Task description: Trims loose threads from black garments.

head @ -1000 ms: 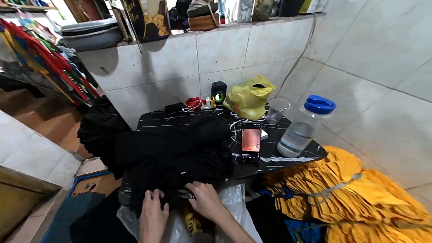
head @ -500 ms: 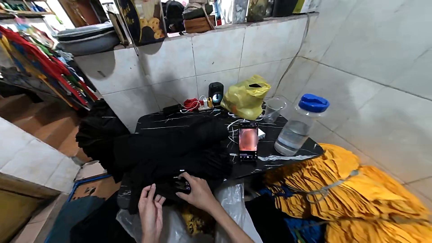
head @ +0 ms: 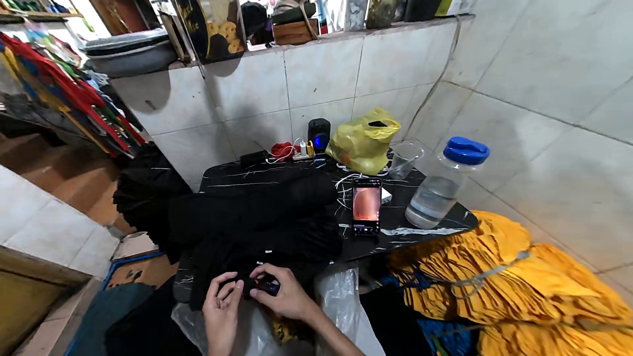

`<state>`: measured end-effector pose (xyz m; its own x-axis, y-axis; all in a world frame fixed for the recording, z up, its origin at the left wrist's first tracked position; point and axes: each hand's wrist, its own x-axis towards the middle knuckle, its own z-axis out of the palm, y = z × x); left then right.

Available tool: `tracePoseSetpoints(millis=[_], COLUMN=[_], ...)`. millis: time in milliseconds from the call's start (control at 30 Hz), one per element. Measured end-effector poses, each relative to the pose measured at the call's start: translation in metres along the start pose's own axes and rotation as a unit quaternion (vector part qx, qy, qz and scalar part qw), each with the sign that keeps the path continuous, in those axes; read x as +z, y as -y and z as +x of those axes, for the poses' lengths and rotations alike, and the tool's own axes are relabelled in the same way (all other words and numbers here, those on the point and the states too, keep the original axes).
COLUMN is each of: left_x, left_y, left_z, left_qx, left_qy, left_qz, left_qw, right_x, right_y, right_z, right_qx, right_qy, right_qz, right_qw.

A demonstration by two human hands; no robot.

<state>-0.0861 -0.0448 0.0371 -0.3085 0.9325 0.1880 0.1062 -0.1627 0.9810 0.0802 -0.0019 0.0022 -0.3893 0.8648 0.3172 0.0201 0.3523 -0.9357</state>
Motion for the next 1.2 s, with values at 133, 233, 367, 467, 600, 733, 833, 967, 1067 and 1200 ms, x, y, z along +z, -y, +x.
tracePoseSetpoints(millis=[133,233,367,467,600,733,833,967,1067,1200], left_x=[0.004,0.006,0.006,0.003,0.005,0.008,0.007,0.005,0.004,0.005], left_y=[0.002,0.002,0.003,0.005,0.004,0.009,0.011,0.012,0.011,0.007], left_z=[-0.005,-0.008,-0.011,-0.01,-0.009,-0.011,-0.011,-0.012,-0.013,-0.013], left_qx=[0.031,0.041,0.041,0.038,0.036,0.032,0.026,0.014,-0.009,-0.015], left_qy=[0.027,0.021,0.008,0.008,0.011,0.03,0.036,0.032,0.014,0.006], left_qz=[0.016,0.015,0.023,0.014,0.007,0.031,0.018,-0.013,-0.028,-0.032], left_qw=[0.999,0.999,0.999,0.999,0.999,0.999,0.999,0.999,0.999,0.999], right_x=[0.009,0.015,0.014,0.01,0.005,0.002,0.002,0.006,0.009,0.01], right_y=[0.011,0.012,0.014,0.016,0.024,0.024,0.021,0.016,0.012,0.007], right_z=[-0.005,-0.01,-0.009,-0.008,-0.009,-0.007,-0.006,-0.005,-0.007,-0.009], right_qx=[0.028,-0.017,-0.026,0.019,0.09,0.152,0.162,0.162,0.16,0.158], right_qy=[-0.034,-0.052,-0.042,-0.01,0.007,0.037,0.051,0.048,0.029,-0.025], right_qz=[-0.165,-0.265,-0.314,-0.282,-0.254,-0.246,-0.206,-0.183,-0.146,-0.083], right_qw=[0.985,0.963,0.948,0.959,0.963,0.957,0.964,0.968,0.976,0.984])
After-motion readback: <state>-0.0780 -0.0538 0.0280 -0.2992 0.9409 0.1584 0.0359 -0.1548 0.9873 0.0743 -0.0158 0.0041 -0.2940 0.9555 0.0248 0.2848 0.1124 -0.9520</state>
